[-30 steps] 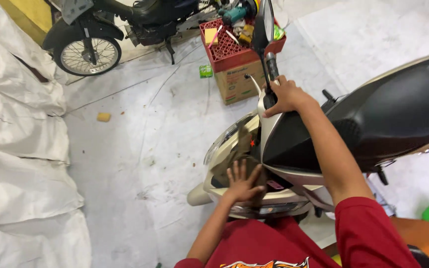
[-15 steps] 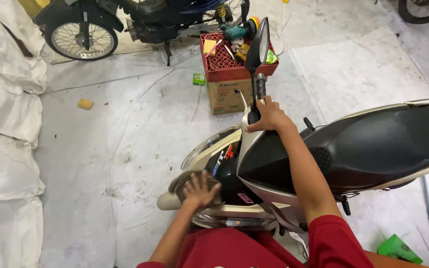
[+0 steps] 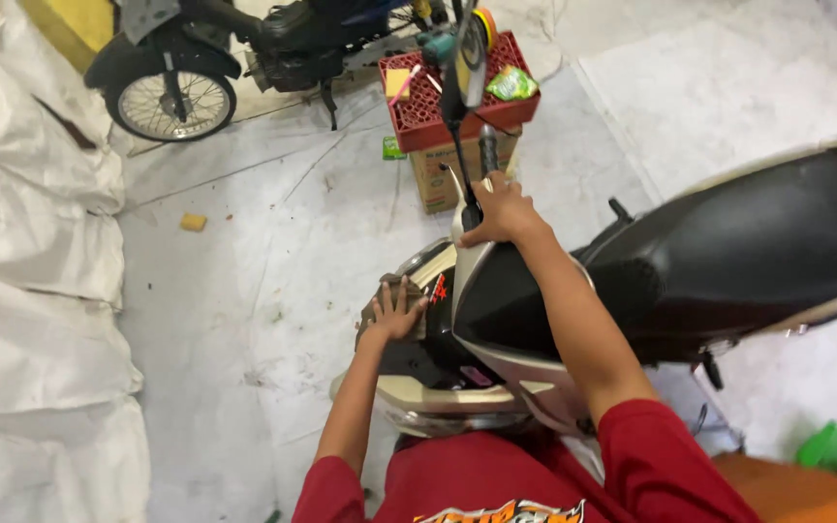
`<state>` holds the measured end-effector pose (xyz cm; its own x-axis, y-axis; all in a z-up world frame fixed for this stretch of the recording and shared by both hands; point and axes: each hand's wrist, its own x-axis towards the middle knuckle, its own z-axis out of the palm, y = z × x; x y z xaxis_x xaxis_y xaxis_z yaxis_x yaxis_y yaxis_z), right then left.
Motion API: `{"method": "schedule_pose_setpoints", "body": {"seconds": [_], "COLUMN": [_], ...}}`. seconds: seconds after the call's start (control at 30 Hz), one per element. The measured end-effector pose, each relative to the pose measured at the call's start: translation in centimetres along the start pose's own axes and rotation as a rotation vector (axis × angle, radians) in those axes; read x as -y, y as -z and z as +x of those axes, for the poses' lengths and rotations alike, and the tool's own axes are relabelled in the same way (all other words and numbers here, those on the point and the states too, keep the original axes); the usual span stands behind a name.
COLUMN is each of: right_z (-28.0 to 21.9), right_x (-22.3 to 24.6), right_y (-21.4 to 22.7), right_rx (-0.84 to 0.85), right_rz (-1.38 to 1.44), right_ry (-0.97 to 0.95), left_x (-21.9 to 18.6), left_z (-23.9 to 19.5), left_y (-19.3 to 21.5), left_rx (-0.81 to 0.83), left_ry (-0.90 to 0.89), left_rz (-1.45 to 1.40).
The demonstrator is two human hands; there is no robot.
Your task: The person wipes the front body panel of a scooter using a cloth. They hold the handlebar with one hand while cleaning the surface with the other, moving the cloth back and forth across the scooter's front section.
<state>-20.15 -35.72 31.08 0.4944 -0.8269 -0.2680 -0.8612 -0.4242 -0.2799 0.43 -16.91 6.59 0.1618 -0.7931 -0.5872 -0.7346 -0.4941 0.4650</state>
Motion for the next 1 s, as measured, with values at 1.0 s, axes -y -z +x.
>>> {"method": "schedule_pose_setpoints", "body": {"seconds": [1.0], "right_z": [0.9], "right_x": [-0.1], "right_y": [0.7], "right_rx": [0.030], "right_rz": [-0.066], "right_ry": [-0.012], "left_x": [2.0], "left_z": [-8.3], "left_y": [-5.5], "left_rx": [0.009], "left_ry": [-0.085], "left_rz": [0.086]}}
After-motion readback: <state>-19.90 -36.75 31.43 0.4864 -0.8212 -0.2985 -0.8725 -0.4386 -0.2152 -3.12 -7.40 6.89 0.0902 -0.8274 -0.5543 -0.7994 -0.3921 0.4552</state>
